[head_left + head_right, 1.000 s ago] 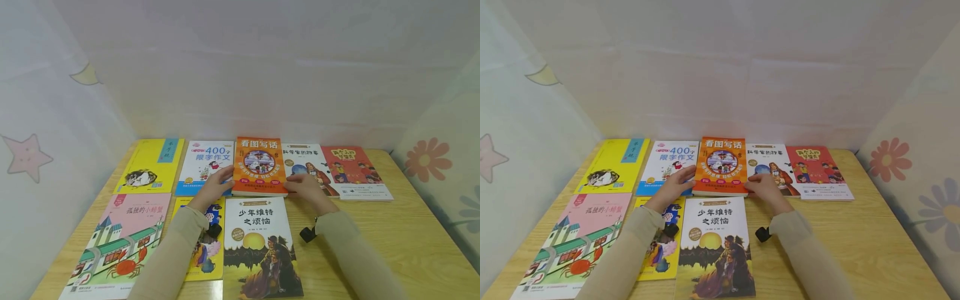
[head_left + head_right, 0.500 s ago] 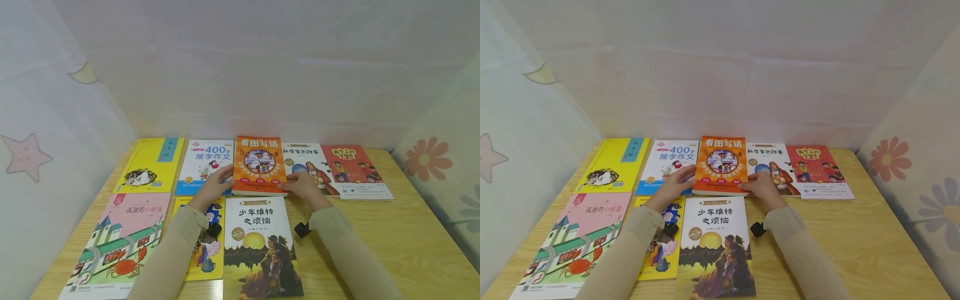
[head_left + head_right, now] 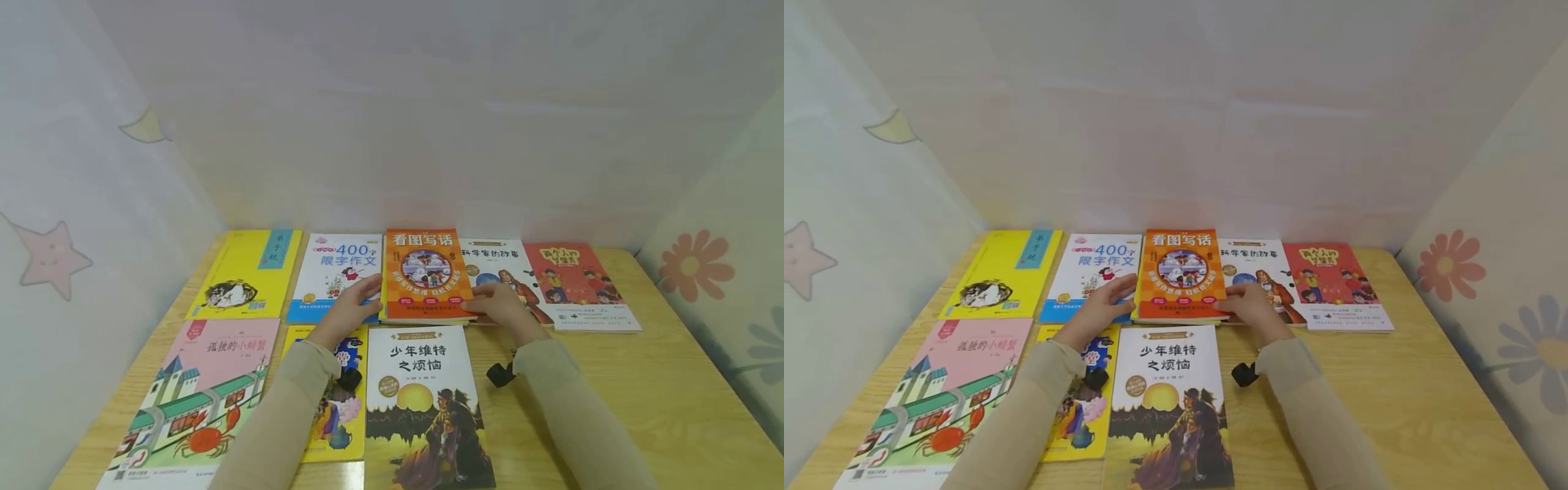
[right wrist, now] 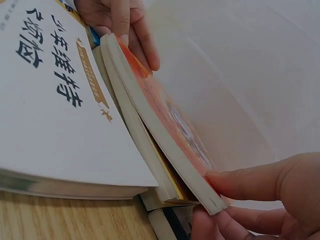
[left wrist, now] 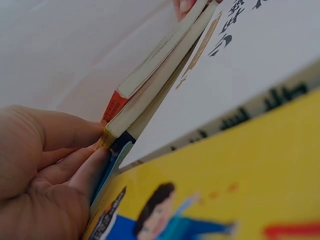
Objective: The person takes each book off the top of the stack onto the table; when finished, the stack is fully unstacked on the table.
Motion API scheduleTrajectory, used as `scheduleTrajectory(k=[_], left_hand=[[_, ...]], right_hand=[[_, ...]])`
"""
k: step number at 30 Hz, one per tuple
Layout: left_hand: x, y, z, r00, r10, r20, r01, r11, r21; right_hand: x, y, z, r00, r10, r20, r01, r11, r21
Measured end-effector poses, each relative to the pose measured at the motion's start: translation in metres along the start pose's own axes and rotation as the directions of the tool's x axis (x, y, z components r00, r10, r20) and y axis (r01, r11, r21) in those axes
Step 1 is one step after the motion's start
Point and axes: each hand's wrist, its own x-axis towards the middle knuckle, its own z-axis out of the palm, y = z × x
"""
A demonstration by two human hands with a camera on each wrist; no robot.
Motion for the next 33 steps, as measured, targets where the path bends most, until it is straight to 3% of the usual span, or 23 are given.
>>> scheduleTrajectory(k=[9, 12, 22, 33], left_hand=[[0.0, 0.0, 0.002, 1.0, 0.014, 0.001, -0.014, 1.0, 0.018], [0.0, 0.0, 0.001, 1.0, 0.02, 0.006, -0.02, 1.0, 0.014], [0.002, 0.0, 0.001, 0.999, 0.033, 0.02, -0.033, 0.999, 0.003], [0.003, -0.002, 0.002, 0.999, 0.047, 0.021, -0.047, 0.999, 0.016]], right_hand=[[-0.008, 0.004, -0.021, 0.999, 0.027, 0.026, -0.031, 0.984, 0.176], [-0.013, 0.007, -0.029, 0.999, 0.015, 0.048, -0.023, 0.983, 0.182], [-0.044, 0.031, -0.056, 0.981, -0.174, 0.085, 0.168, 0.983, 0.077], [-0.093, 0.077, -0.079, 0.969, -0.242, 0.045, 0.227, 0.949, 0.217]])
